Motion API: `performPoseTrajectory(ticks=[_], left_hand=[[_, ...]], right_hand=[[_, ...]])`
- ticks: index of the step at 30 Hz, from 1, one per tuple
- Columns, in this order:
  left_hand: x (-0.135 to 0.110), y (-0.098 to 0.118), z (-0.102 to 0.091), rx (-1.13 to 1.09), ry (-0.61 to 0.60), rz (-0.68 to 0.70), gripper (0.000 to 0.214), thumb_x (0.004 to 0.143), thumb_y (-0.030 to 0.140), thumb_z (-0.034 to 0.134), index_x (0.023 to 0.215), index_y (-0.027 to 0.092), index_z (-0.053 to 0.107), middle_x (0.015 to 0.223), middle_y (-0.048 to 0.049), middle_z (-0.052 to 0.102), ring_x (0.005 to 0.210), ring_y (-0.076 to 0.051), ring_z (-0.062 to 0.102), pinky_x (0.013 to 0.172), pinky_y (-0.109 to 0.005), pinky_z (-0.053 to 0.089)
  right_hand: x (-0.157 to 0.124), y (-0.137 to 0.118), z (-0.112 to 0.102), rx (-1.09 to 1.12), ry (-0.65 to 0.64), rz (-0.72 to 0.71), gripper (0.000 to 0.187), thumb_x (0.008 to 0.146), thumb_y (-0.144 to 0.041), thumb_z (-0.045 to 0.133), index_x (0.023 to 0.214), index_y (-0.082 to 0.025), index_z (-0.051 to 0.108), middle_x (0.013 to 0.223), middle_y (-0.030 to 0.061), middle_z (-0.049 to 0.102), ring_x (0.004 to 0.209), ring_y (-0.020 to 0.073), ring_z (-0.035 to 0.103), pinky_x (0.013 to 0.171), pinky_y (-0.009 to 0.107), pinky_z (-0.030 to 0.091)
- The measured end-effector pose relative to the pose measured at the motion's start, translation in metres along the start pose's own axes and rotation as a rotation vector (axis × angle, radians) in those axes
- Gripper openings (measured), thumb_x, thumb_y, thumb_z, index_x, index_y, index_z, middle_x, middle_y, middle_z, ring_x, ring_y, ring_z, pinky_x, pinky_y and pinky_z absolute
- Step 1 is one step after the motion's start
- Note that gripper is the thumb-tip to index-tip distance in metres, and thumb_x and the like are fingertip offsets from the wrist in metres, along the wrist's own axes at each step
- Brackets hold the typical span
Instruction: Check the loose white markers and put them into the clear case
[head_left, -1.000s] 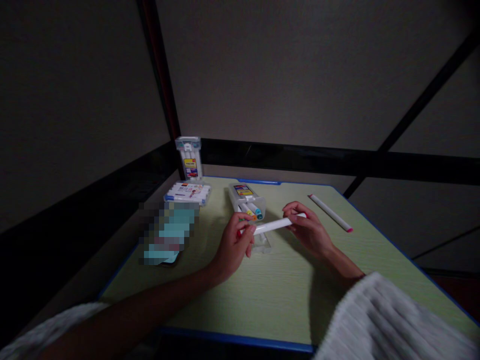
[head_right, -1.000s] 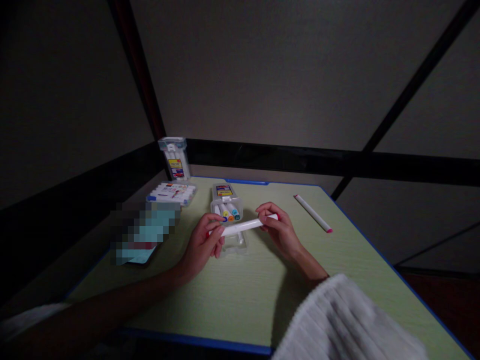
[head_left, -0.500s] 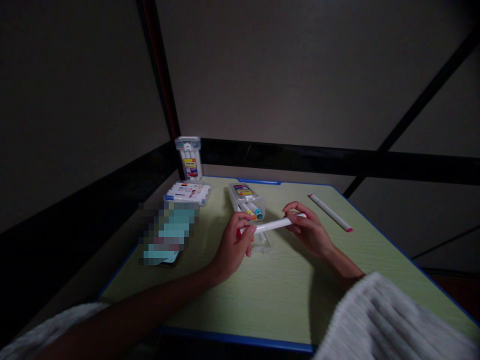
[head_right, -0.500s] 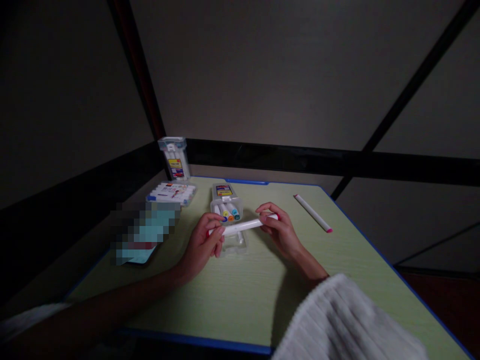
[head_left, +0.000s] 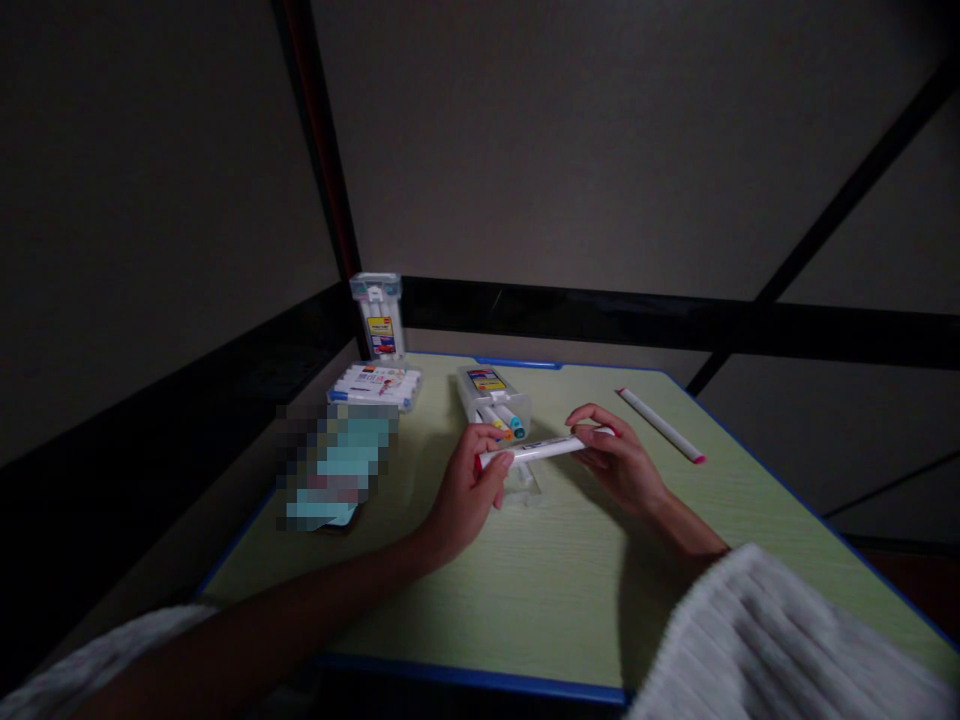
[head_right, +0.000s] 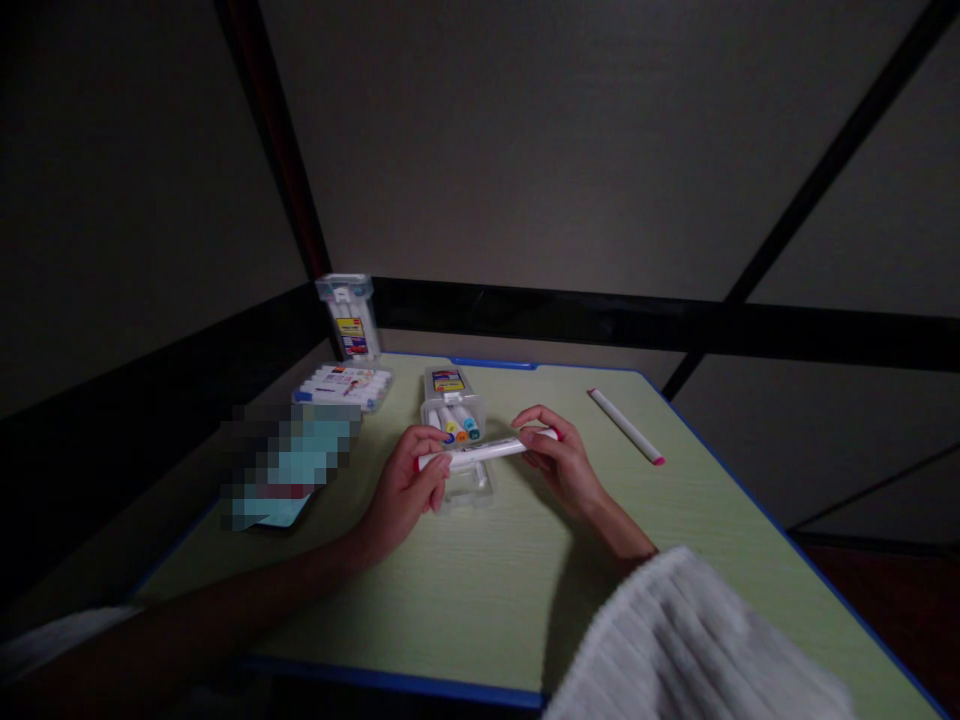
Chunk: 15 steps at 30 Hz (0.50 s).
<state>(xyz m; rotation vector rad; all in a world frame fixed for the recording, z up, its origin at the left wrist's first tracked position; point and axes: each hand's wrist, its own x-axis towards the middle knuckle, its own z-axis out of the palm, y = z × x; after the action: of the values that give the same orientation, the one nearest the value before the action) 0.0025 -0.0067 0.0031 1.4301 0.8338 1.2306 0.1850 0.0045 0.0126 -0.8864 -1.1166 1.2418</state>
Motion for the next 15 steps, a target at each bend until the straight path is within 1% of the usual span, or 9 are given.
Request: performPoseTrajectory(ticks=[5, 8, 11, 15], left_hand=[[-0.0015, 0.0014, 0.0007, 0.018, -0.004, -0.012, 0.015, 0.076, 0.022, 0.048, 0.090, 0.020, 0.042, 0.071, 0.0064, 0.042, 0.041, 0.000, 0.037, 0.034, -0.011, 0.028], [-0.0029, 0.0021, 0.0009, 0.023, -0.011, -0.006, 0.018, 0.075, 0.020, 0.049, 0.092, 0.021, 0.041, 0.075, 0.0057, 0.042, 0.043, 0.000, 0.038, 0.035, -0.012, 0.030], [-0.0035, 0.0021, 0.0006, 0.027, -0.015, 0.004, 0.022, 0.075, 0.018, 0.049, 0.094, 0.021, 0.041, 0.079, 0.0052, 0.041, 0.046, -0.001, 0.040, 0.037, -0.012, 0.031], [-0.0029, 0.0002, -0.0005, 0.034, -0.012, 0.012, 0.025, 0.075, 0.017, 0.049, 0.097, 0.022, 0.039, 0.083, 0.0046, 0.042, 0.048, -0.001, 0.041, 0.038, -0.012, 0.033]], right_hand=[[0.0012, 0.0028, -0.0013, 0.028, 0.000, 0.001, 0.011, 0.064, -0.021, 0.061, 0.074, -0.017, 0.058, 0.042, -0.0091, 0.026, 0.039, 0.0048, 0.017, 0.040, 0.022, 0.012], [0.0016, 0.0034, -0.0016, 0.028, 0.006, 0.002, 0.010, 0.066, -0.023, 0.061, 0.074, -0.017, 0.058, 0.042, -0.0090, 0.026, 0.039, 0.0047, 0.017, 0.040, 0.022, 0.012], [0.0020, 0.0032, -0.0012, 0.023, 0.014, -0.008, 0.011, 0.069, -0.026, 0.060, 0.072, -0.016, 0.057, 0.042, -0.0086, 0.027, 0.039, 0.0049, 0.017, 0.039, 0.022, 0.012], [0.0024, 0.0036, 0.0000, 0.009, 0.014, -0.021, 0.018, 0.074, -0.034, 0.056, 0.072, -0.017, 0.057, 0.039, -0.0087, 0.026, 0.037, 0.0061, 0.017, 0.039, 0.023, 0.014]])
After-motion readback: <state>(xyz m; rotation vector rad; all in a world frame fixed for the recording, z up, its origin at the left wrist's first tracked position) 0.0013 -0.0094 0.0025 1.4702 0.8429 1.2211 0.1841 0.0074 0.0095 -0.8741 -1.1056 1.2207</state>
